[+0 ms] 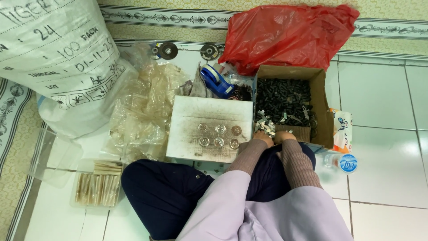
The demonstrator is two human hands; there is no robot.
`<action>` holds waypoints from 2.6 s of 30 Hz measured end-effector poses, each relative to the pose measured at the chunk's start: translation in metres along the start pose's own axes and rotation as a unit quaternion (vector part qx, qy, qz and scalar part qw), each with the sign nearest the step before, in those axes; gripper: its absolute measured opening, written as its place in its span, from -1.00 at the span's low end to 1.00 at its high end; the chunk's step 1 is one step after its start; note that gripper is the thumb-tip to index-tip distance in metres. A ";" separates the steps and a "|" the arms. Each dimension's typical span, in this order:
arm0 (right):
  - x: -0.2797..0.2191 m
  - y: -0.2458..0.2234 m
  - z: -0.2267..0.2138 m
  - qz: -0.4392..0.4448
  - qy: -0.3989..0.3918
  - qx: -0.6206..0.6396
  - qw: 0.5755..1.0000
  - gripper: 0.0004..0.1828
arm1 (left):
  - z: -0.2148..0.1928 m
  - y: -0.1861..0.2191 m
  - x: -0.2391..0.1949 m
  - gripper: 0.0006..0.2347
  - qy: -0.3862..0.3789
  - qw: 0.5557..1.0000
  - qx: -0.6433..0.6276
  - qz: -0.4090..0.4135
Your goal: The person sits on the floor and assembles small metal hardware components. They pick up circular metal pieces and attach them to other parts, placing the finished assemblies onto a white board. The person handles the items one at a time, organizing them in rows.
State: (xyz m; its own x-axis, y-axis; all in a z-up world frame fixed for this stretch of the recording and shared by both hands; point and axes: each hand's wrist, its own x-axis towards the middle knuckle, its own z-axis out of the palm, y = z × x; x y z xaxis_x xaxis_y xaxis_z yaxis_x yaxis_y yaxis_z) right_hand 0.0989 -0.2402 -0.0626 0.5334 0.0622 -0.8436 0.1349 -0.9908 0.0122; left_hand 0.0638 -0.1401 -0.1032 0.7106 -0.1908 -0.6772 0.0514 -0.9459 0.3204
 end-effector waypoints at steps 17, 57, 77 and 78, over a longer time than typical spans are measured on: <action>-0.008 0.010 -0.006 -0.044 0.259 0.438 0.859 -0.55 | -0.003 -0.011 -0.004 -0.52 0.027 0.962 -0.271 -0.025; -0.066 -0.011 -0.021 -0.175 0.321 0.699 0.615 -0.76 | -0.035 -0.017 -0.038 -0.67 0.232 0.809 -0.510 0.179; -0.076 -0.119 -0.013 -0.262 0.409 0.377 0.789 -0.84 | -0.070 -0.149 -0.177 -0.72 0.448 0.852 -0.265 0.061; -0.070 -0.127 -0.014 -0.261 0.420 0.344 0.798 -0.83 | -0.070 -0.154 -0.198 -0.66 0.471 0.856 -0.207 0.049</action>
State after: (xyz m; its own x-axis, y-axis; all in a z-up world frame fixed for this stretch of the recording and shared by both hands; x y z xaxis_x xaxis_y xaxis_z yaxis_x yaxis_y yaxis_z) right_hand 0.0562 -0.1166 0.0020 0.9652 0.2604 0.0233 0.1849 -0.6170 -0.7650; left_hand -0.0360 0.0620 0.0276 0.9663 0.2173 0.1377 0.0656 -0.7258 0.6847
